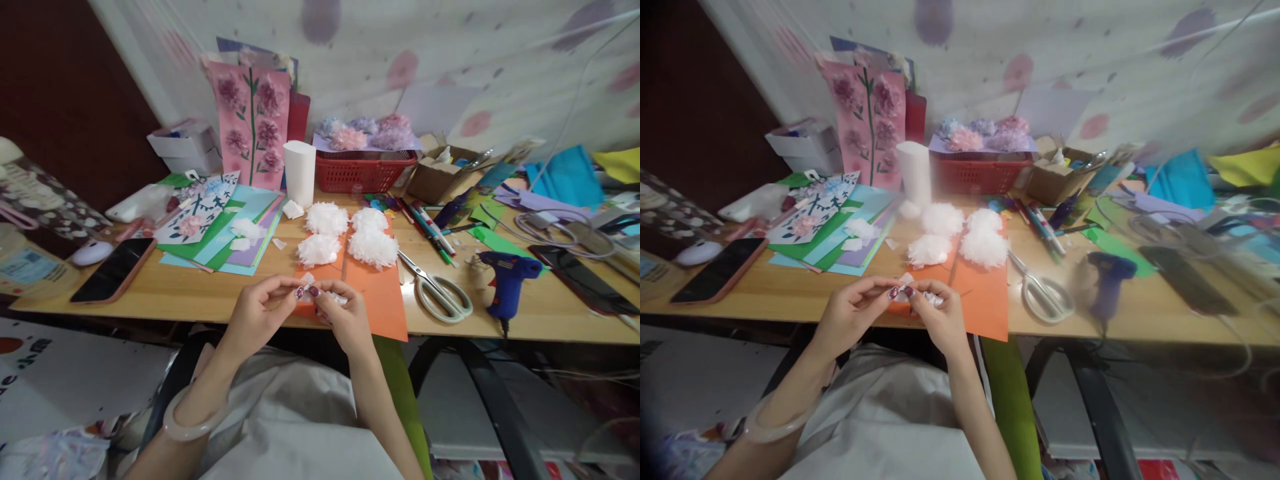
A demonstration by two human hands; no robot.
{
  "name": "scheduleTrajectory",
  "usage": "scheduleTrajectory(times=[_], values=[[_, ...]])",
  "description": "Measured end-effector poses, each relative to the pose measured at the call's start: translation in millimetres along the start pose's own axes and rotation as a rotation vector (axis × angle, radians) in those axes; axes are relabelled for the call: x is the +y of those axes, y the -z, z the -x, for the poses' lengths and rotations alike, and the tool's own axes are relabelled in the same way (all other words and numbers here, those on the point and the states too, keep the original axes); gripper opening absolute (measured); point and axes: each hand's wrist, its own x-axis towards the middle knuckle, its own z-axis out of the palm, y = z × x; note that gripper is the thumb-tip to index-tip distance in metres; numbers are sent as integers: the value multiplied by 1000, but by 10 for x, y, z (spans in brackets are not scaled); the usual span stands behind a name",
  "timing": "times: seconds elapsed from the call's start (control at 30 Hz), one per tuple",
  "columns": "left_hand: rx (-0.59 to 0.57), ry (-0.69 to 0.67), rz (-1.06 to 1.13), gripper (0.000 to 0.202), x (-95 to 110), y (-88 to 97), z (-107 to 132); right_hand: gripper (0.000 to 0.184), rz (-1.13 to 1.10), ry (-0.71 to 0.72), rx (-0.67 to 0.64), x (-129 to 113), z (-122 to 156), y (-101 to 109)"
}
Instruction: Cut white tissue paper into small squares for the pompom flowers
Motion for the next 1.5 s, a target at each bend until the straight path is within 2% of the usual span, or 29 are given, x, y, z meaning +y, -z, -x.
scheduleTrajectory(times=[0.37,0.57,0.83,1.17,1.5], values=[[62,-22,-58,13,30,2,14,25,12,-16,-18,-1,6,2],[58,-50,-93,9,11,0,9,21,51,0,-36,-57,25,-11],[75,-44,-57,8,-56,18,-1,29,73,-6,-70,-78,30,-13],[98,-120,-117,12,-38,11,18,27,91,-11,-92,-123,45,-27],[106,-171,-126,12,-52,8,7,29,46,-30,-109,-48,32,28]])
